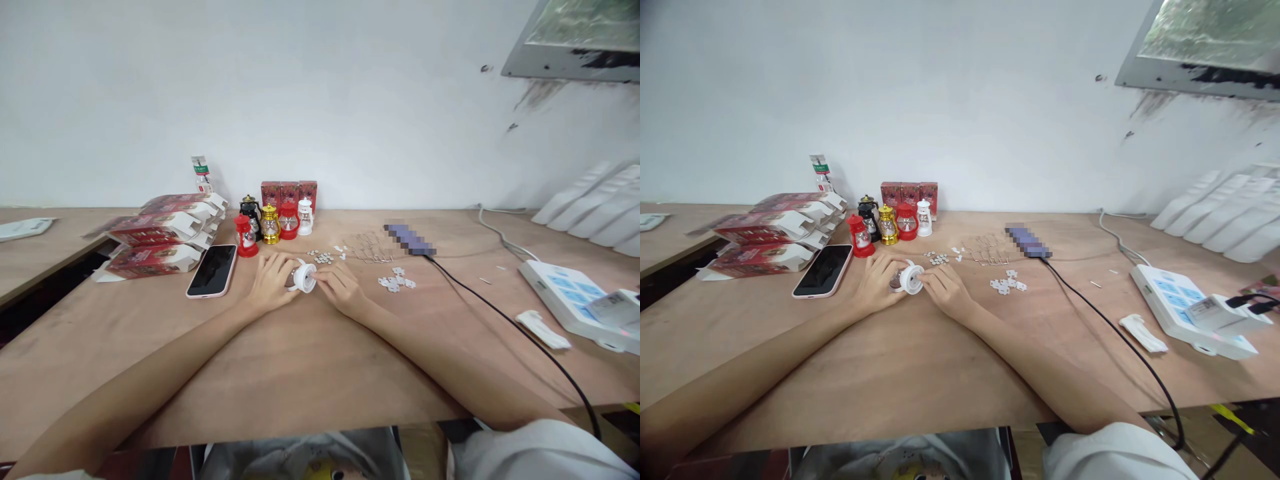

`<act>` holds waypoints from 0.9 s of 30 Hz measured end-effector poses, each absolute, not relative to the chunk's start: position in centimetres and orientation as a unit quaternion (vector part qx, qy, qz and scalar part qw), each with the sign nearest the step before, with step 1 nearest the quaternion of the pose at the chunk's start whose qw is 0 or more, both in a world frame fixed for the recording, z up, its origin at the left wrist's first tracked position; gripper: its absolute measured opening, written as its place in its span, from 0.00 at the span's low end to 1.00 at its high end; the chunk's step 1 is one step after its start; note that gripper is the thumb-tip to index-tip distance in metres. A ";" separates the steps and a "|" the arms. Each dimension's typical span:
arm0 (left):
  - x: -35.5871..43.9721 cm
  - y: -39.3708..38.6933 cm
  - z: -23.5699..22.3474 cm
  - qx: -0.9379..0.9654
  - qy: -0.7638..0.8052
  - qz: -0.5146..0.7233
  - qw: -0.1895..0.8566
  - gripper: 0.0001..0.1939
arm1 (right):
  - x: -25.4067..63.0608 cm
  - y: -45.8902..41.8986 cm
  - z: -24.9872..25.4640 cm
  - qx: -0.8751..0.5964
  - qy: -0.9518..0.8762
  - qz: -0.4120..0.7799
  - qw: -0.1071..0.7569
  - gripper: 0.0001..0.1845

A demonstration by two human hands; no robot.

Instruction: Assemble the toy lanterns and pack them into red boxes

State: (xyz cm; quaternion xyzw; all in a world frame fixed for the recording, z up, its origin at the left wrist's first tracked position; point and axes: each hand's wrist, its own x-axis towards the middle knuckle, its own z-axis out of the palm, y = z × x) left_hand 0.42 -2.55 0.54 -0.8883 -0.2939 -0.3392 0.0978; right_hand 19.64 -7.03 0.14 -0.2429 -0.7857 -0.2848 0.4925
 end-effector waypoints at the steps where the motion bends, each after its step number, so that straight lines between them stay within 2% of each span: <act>1: 0.4 -2.5 0.5 -0.889 -0.291 -0.340 0.098 0.15 | 19.6 -7.0 0.1 -0.242 -0.785 -0.291 0.491 0.07; 13: 0.5 -2.6 0.5 -0.893 -0.286 -0.330 0.106 0.15 | 19.6 -6.9 -0.1 -0.235 -0.783 -0.294 0.495 0.07; 22: 0.3 -2.6 0.6 -0.894 -0.301 -0.314 0.105 0.15 | 20.3 -6.1 -1.2 -0.256 -0.803 -0.156 0.515 0.15; 27: 0.3 -2.6 0.7 -0.897 -0.282 -0.320 0.112 0.14 | 20.7 -6.3 -0.7 -0.306 -0.804 -0.109 0.498 0.11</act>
